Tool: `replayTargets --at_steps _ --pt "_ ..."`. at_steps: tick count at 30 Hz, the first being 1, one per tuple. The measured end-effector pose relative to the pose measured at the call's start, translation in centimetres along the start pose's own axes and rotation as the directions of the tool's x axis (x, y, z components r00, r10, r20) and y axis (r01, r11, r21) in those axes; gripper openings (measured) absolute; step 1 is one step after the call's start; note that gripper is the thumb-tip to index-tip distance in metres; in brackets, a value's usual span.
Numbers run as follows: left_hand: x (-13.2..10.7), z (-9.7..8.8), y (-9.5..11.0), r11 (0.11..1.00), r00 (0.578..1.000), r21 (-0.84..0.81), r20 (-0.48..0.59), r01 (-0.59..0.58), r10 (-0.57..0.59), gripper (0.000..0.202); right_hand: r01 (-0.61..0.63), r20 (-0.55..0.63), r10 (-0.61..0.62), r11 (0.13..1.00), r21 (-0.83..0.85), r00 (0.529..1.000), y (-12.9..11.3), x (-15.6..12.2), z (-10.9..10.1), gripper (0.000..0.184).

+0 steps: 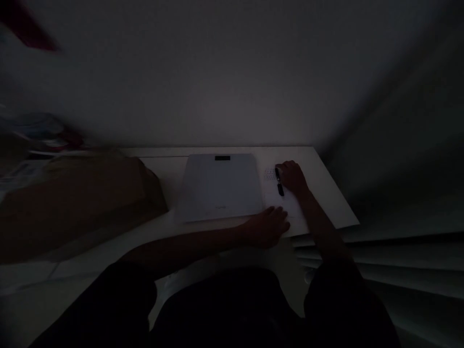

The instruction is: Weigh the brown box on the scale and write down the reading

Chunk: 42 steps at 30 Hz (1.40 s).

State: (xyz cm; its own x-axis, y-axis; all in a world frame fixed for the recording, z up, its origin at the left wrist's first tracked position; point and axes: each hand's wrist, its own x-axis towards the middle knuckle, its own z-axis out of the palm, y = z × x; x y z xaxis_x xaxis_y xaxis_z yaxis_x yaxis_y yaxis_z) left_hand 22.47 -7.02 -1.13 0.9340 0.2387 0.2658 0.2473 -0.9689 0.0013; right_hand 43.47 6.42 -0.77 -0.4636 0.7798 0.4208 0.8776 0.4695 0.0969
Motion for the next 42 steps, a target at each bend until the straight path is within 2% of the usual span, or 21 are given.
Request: replayTargets --at_steps 3,5,7,9,12,15,18,21,23,24,26,28,31,33,35,36,37,38,39,40,42 --pt "-0.2 -0.2 0.2 0.996 0.999 0.090 -0.013 -0.029 0.031 0.041 0.013 -0.079 -0.010 0.999 0.035 0.997 0.0 0.1 0.0 0.037" --pt "-0.7 -0.6 0.4 0.981 0.994 0.177 -0.064 -0.077 0.090 0.041 0.018 -0.093 -0.015 0.999 0.028 0.996 0.1 0.3 0.0 0.034" --pt "-1.7 -1.4 0.7 0.964 0.983 0.247 -0.120 -0.103 0.136 0.043 0.032 -0.103 -0.030 0.999 0.018 0.994 0.1 0.5 -0.3 0.031" --pt "-3.2 -2.5 0.9 0.959 0.978 0.275 -0.171 -0.072 0.122 0.042 0.052 -0.140 -0.049 0.999 0.013 0.989 -0.1 0.9 -0.8 0.029" --pt "-6.4 -4.9 1.0 0.958 0.971 0.282 -0.240 0.049 0.021 0.040 0.079 -0.233 -0.068 0.996 0.038 0.970 -1.3 1.8 -2.2 0.028" --pt "-10.5 -7.9 1.0 0.924 0.950 0.313 -0.286 0.219 -0.128 0.038 0.063 -0.338 -0.013 0.988 0.138 0.941 -4.6 3.2 -3.9 0.026" --pt "-14.9 -11.0 0.9 0.866 0.872 0.293 -0.409 0.405 -0.269 0.040 0.116 -0.411 0.022 0.945 0.306 0.911 -9.5 4.8 -5.5 0.022" --pt "-19.3 -13.7 0.7 0.765 0.710 0.221 -0.584 0.605 -0.392 0.042 0.259 -0.486 0.020 0.827 0.499 0.874 -15.0 6.6 -6.3 0.018" --pt "-22.2 -15.1 0.7 0.697 0.582 0.171 -0.704 0.696 -0.408 0.043 0.297 -0.479 0.066 0.708 0.641 0.875 -18.5 7.9 -6.4 0.019" --pt "-23.7 -15.7 0.6 0.675 0.518 0.158 -0.771 0.720 -0.372 0.042 0.309 -0.454 0.087 0.618 0.723 0.887 -20.1 8.5 -6.3 0.019" --pt "-26.6 -16.6 0.4 0.595 0.354 0.102 -0.878 0.797 -0.323 0.039 0.295 -0.381 0.116 0.445 0.845 0.917 -23.1 9.7 -5.8 0.025" --pt "-29.5 -16.9 0.1 0.503 0.174 -0.019 -0.926 0.864 -0.335 0.040 0.222 -0.275 0.106 0.356 0.908 0.956 -25.6 10.8 -4.9 0.039" --pt "-33.4 -16.4 -0.5 0.520 -0.003 -0.168 -0.953 0.837 -0.304 0.043 0.118 -0.140 0.047 0.318 0.941 0.989 -28.6 12.0 -2.9 0.064" --pt "-35.5 -15.5 -1.1 0.517 -0.117 -0.297 -0.929 0.803 -0.351 0.046 0.039 -0.048 0.027 0.267 0.963 0.998 -30.2 12.4 -1.3 0.076" --pt "-37.2 -14.1 -1.6 0.442 -0.246 -0.459 -0.855 0.771 -0.457 0.054 -0.040 0.035 0.026 0.216 0.976 0.999 -31.7 12.5 0.1 0.087" --pt "-37.8 -13.4 -1.8 0.390 -0.322 -0.558 -0.788 0.732 -0.524 0.060 -0.076 0.073 0.021 0.201 0.977 0.997 -32.4 12.5 0.6 0.092" --pt "-38.3 -12.6 -2.0 0.337 -0.378 -0.643 -0.713 0.688 -0.590 0.066 -0.110 0.109 0.014 0.193 0.975 0.994 -33.0 12.4 1.0 0.096" --pt "-38.7 -11.9 -2.2 0.298 -0.414 -0.712 -0.641 0.636 -0.646 0.072 -0.141 0.143 0.004 0.192 0.971 0.990 -33.5 12.2 1.2 0.100" --pt "-38.9 -11.1 -2.3 0.277 -0.432 -0.763 -0.581 0.584 -0.690 0.077 -0.167 0.172 -0.007 0.196 0.966 0.985 -34.0 12.0 1.2 0.104" --pt "-39.0 -10.5 -2.5 0.271 -0.432 -0.794 -0.541 0.544 -0.722 0.082 -0.186 0.195 -0.024 0.203 0.961 0.980 -34.4 11.7 1.1 0.107" --pt "-38.9 -9.5 -2.6 0.268 -0.386 -0.800 -0.515 0.537 -0.765 0.086 -0.190 0.209 -0.067 0.216 0.958 0.976 -35.1 11.2 0.5 0.106"
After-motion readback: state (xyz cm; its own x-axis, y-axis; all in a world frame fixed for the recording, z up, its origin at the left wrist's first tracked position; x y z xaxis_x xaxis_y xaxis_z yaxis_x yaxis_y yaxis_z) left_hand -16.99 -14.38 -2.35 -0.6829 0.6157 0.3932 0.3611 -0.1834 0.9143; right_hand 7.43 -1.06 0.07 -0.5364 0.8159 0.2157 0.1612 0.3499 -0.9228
